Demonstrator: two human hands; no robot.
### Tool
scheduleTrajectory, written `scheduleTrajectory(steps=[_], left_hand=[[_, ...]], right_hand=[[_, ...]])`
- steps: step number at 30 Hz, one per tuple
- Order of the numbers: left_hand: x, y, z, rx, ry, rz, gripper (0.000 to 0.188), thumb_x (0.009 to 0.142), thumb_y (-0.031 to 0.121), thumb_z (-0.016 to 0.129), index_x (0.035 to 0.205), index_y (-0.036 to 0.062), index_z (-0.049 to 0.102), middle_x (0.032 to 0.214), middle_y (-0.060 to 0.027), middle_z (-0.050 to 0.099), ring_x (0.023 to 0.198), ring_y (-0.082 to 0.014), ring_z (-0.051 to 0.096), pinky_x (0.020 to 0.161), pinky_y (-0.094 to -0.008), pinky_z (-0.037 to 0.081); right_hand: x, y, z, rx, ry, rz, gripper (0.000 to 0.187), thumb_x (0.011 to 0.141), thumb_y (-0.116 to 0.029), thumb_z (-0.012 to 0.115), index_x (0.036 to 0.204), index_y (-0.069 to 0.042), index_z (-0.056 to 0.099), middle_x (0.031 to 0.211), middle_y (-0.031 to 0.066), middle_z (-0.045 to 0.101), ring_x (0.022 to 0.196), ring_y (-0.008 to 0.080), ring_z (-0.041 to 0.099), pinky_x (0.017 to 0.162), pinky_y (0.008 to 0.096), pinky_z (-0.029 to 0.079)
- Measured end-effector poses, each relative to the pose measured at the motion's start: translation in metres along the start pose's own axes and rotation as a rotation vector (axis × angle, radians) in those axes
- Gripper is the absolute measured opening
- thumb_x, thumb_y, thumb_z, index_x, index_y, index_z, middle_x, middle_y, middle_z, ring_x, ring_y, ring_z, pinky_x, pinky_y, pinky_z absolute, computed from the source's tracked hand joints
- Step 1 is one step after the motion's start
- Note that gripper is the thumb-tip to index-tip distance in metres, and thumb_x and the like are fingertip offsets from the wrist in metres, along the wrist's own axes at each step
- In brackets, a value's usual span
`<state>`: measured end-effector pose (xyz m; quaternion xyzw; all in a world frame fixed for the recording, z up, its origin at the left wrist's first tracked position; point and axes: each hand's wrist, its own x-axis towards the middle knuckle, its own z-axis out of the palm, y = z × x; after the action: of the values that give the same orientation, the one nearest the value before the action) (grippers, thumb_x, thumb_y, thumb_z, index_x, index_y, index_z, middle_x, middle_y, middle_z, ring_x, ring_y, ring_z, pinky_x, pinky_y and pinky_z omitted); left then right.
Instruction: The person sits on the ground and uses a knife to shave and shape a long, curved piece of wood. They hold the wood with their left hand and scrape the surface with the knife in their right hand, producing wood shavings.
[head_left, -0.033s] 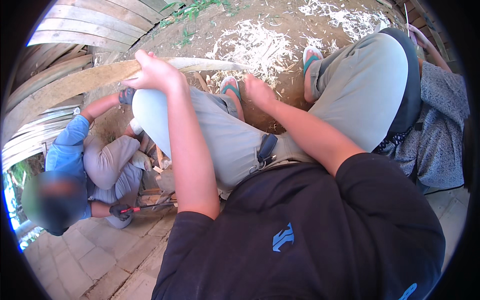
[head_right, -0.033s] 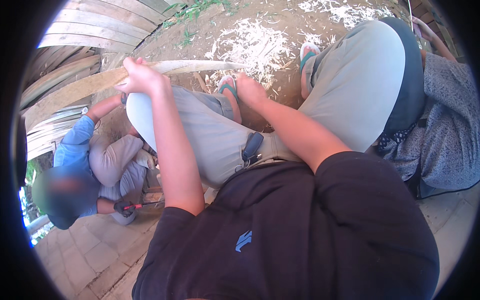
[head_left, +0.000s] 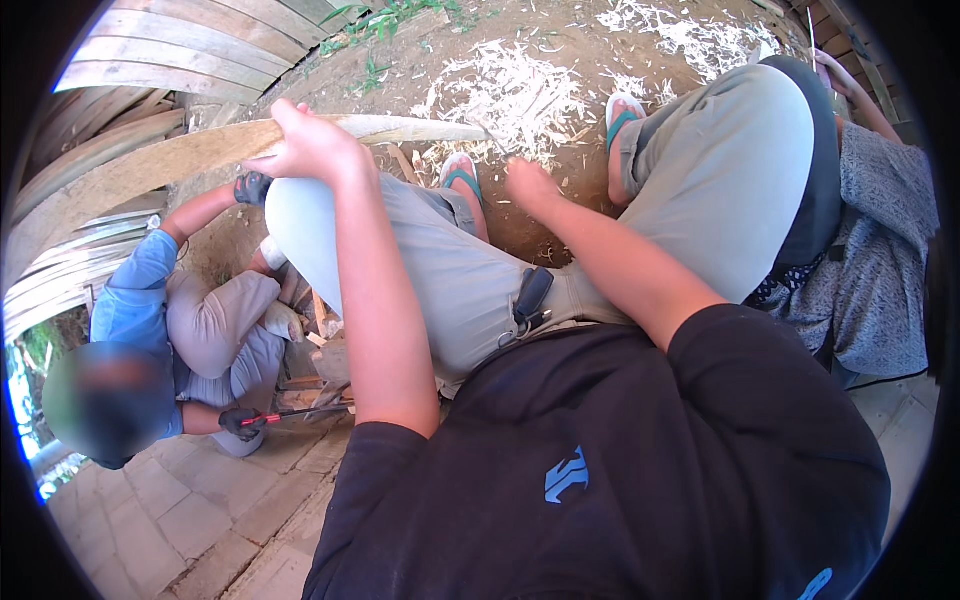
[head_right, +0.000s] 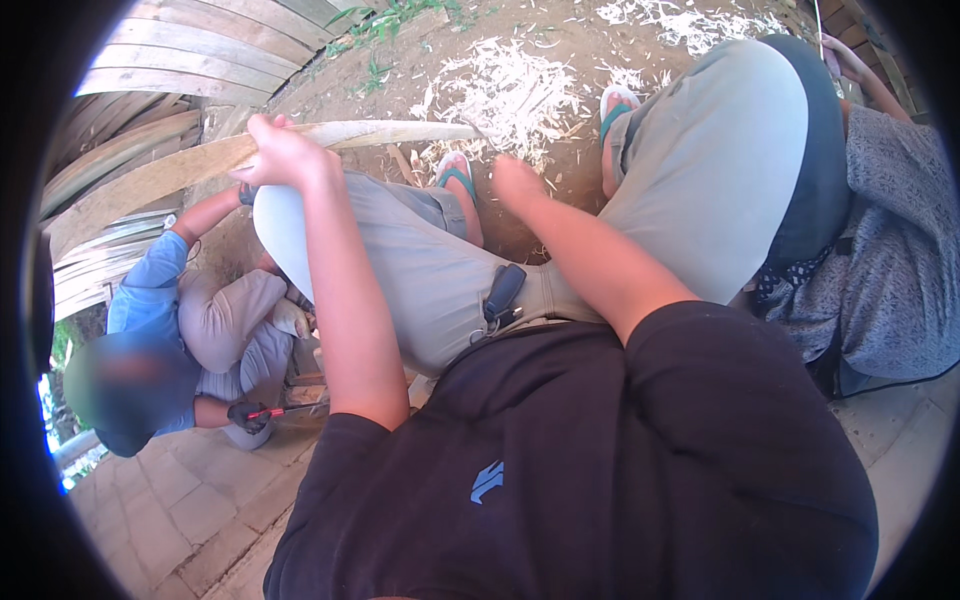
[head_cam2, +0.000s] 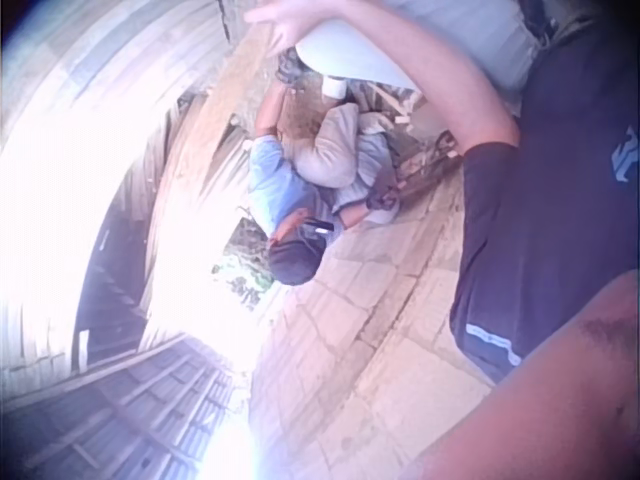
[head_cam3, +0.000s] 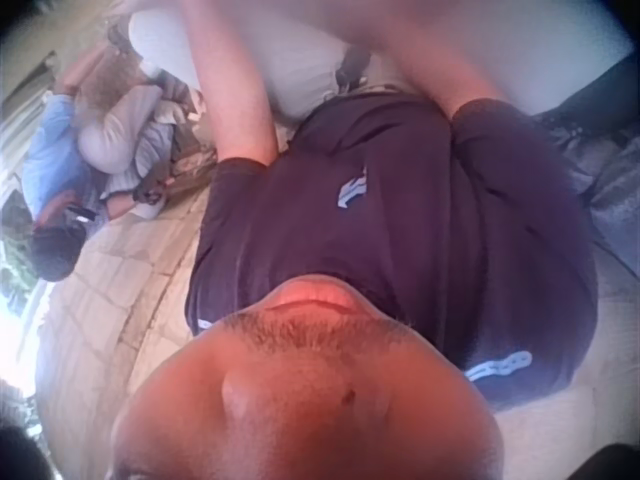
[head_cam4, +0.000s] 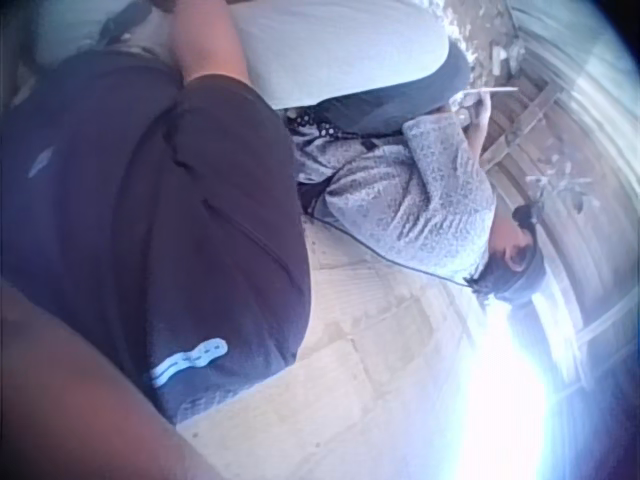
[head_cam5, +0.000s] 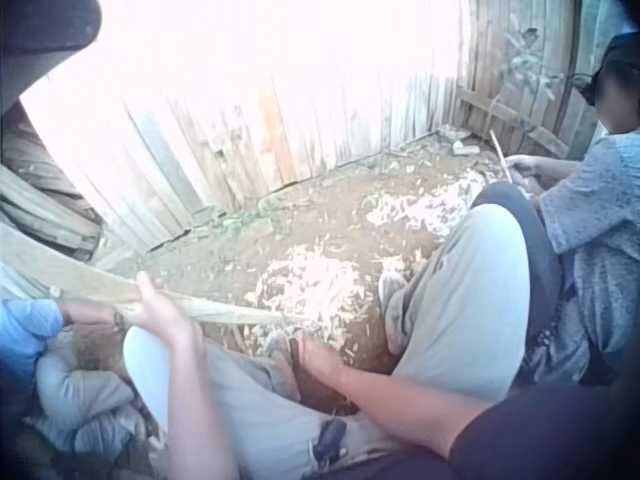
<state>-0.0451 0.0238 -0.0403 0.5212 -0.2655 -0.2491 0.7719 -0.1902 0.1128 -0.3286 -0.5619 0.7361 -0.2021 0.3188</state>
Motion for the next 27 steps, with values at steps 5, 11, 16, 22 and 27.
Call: scheduleTrajectory(steps=[5, 11, 16, 22, 27], left_hand=[[0.002, -0.003, -0.002, 0.011, -0.015, 0.022, 0.102, 0.083, 0.014, 0.065, 0.158, -0.0008, -0.003, 0.111, -0.0172, 0.056, 0.087, -0.0227, 0.059, 0.079, -0.0354, 0.052], [-0.001, 0.0, 0.001, 0.016, 0.013, -0.001, 0.099, 0.081, 0.011, 0.064, 0.158, -0.0032, 0.003, 0.103, -0.0143, 0.056, 0.084, -0.0214, 0.054, 0.08, -0.035, 0.048], [0.006, -0.006, 0.003, -0.017, 0.015, 0.095, 0.079, 0.082, 0.013, 0.064, 0.146, -0.0037, 0.021, 0.109, -0.016, 0.056, 0.09, -0.0237, 0.06, 0.08, -0.0397, 0.051], [0.006, -0.008, -0.003, -0.038, -0.084, 0.13, 0.079, 0.083, 0.012, 0.064, 0.145, -0.0079, 0.02, 0.107, -0.016, 0.057, 0.087, -0.0225, 0.06, 0.077, -0.0379, 0.051], [0.001, -0.002, 0.003, -0.014, 0.038, 0.049, 0.083, 0.083, 0.011, 0.064, 0.148, -0.0072, 0.017, 0.11, -0.0163, 0.057, 0.087, -0.0216, 0.059, 0.076, -0.036, 0.052]], right_hand=[[-0.022, -0.052, -0.008, 0.095, 0.076, 0.079, 0.033, 0.104, -0.025, 0.045, 0.112, 0.003, 0.059, 0.087, 0.0254, 0.071, 0.082, 0.0461, 0.07, 0.076, 0.0534, 0.057], [-0.003, -0.007, -0.007, 0.036, 0.003, -0.027, 0.026, 0.101, -0.021, 0.049, 0.112, 0.001, 0.058, 0.097, 0.0298, 0.07, 0.089, 0.0443, 0.07, 0.079, 0.0513, 0.058], [-0.009, -0.002, 0.002, -0.059, -0.094, 0.114, 0.026, 0.099, -0.019, 0.052, 0.111, 0.001, 0.064, 0.103, 0.0287, 0.07, 0.098, 0.0424, 0.07, 0.085, 0.0511, 0.056], [-0.016, -0.023, -0.002, 0.092, -0.143, 0.334, 0.035, 0.095, -0.021, 0.054, 0.117, 0.005, 0.063, 0.111, 0.0285, 0.069, 0.11, 0.0397, 0.067, 0.093, 0.0474, 0.055], [-0.008, -0.027, -0.001, 0.115, -0.095, 0.607, 0.043, 0.093, -0.023, 0.055, 0.126, 0.004, 0.056, 0.119, 0.0265, 0.068, 0.115, 0.0416, 0.065, 0.099, 0.0468, 0.051]])
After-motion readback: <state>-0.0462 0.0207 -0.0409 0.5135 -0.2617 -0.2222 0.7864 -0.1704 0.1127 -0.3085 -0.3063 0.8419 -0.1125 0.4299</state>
